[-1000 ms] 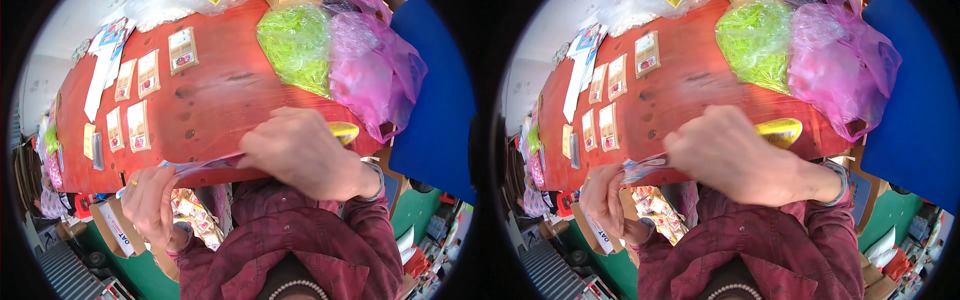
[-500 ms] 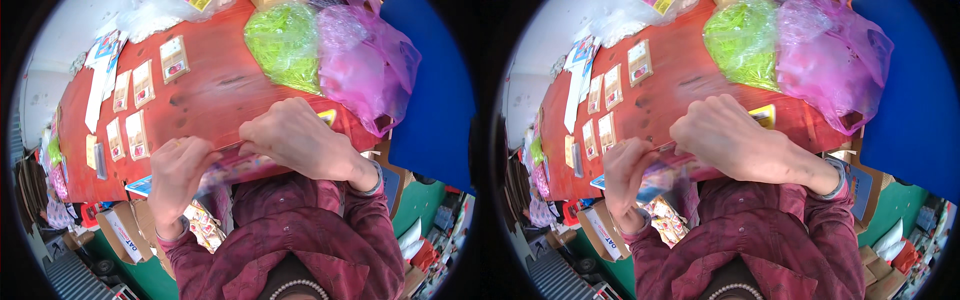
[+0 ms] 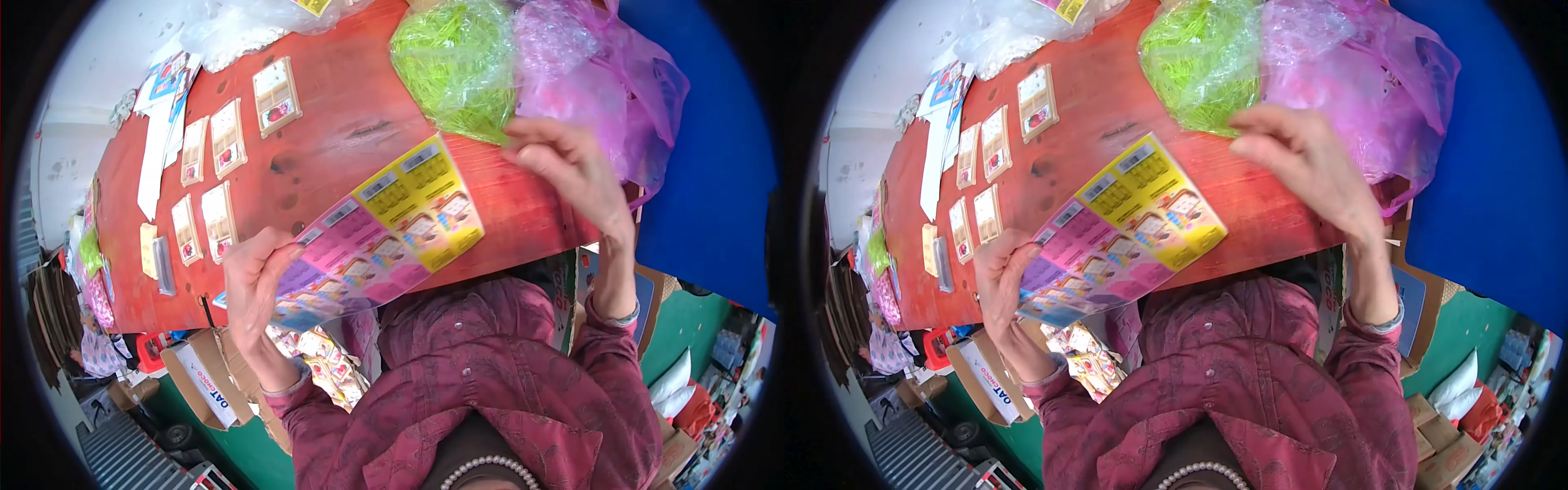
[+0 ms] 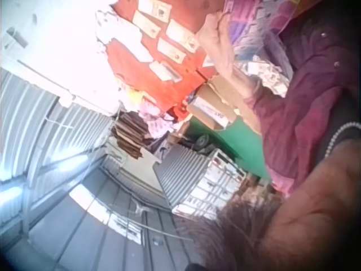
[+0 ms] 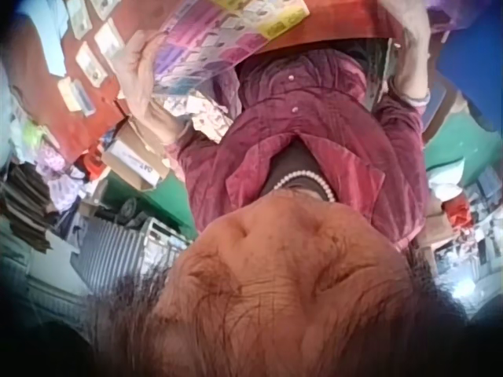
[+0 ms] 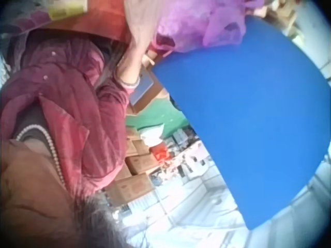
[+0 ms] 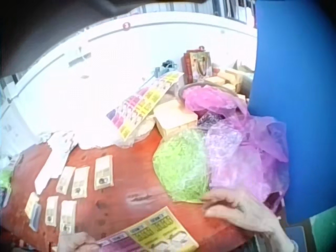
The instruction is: The person is applying colorful wrap-around labels to small plastic trays filled with white objects.
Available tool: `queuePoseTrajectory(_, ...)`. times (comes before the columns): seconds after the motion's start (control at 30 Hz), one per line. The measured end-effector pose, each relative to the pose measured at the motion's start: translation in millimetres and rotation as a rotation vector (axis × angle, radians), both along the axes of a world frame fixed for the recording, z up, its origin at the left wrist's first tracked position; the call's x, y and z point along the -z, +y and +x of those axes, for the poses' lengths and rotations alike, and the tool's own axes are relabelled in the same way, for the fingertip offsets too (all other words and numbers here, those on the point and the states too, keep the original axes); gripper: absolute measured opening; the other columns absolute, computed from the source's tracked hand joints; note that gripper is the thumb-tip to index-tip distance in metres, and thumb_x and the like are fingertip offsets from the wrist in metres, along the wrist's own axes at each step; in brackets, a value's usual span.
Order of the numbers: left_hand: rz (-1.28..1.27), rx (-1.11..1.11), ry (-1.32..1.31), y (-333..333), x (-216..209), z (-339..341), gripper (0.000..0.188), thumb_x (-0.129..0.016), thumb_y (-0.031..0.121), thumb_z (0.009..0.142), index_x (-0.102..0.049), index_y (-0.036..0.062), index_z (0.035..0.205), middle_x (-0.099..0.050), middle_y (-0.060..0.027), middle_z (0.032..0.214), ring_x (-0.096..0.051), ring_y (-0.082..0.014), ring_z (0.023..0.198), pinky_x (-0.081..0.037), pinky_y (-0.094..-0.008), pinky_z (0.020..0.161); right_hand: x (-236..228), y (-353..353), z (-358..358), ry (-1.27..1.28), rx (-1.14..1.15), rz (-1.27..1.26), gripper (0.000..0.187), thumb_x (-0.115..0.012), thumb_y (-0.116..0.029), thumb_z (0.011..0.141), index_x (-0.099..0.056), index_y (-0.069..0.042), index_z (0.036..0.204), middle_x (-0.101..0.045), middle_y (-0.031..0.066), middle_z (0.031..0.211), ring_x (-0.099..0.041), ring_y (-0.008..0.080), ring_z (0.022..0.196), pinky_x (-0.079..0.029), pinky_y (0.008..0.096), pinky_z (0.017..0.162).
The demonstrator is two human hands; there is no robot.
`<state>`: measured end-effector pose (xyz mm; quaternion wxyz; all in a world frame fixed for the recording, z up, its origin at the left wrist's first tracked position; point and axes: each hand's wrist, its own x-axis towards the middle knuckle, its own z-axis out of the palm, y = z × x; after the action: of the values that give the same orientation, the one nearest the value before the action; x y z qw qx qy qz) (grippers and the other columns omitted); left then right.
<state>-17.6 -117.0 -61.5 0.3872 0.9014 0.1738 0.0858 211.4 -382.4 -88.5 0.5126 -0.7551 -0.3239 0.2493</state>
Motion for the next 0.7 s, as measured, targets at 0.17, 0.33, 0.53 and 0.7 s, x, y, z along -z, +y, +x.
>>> queuePoseTrajectory(0.17, -0.112, 0.046, 0.035, -15, 7, 29, 0.007, -0.062, 0.001, 0.075, -0.059, -0.0043, 0.079, -0.054, -0.0060, 0.058, -0.046, -0.0086, 0.053, -0.035, -0.0244, 0.049, 30, 28, -20, 0.267, -0.176, 0.156, 0.040, -0.064, -0.012, 0.082, -0.053, 0.002, 0.118, -0.064, 0.0079, 0.101, -0.060, 0.0131, 0.088, -0.048, 0.0268, 0.078)
queuePoseTrajectory(0.33, -0.444, 0.043, 0.080, -8, 25, 23, 0.011, -0.061, 0.001, 0.077, -0.062, -0.0065, 0.086, -0.061, -0.0051, 0.069, -0.053, -0.0069, 0.063, -0.041, -0.0216, 0.057, 38, 25, -11, 0.622, -0.005, 0.302, 0.026, -0.062, -0.010, 0.083, -0.060, 0.005, 0.105, -0.067, 0.0102, 0.090, -0.064, 0.0106, 0.073, -0.052, 0.0219, 0.064)
queuePoseTrajectory(0.53, -0.776, 0.035, 0.164, -11, 42, 17, 0.011, -0.059, 0.000, 0.080, -0.063, -0.0062, 0.088, -0.063, -0.0032, 0.073, -0.055, -0.0057, 0.066, -0.043, -0.0208, 0.060, 48, 21, -3, 0.698, 0.048, 0.284, 0.028, -0.063, -0.014, 0.084, -0.060, 0.005, 0.103, -0.067, 0.0126, 0.091, -0.066, 0.0128, 0.073, -0.054, 0.0224, 0.063)
queuePoseTrajectory(0.7, -0.728, 0.141, 0.161, -15, 46, 22, 0.009, -0.058, 0.001, 0.081, -0.062, -0.0057, 0.085, -0.060, -0.0007, 0.070, -0.051, -0.0042, 0.065, -0.042, -0.0205, 0.058, 48, 26, -2, 0.722, 0.032, 0.293, 0.027, -0.062, -0.013, 0.084, -0.060, 0.005, 0.104, -0.067, 0.0129, 0.091, -0.066, 0.0127, 0.072, -0.054, 0.0224, 0.062)
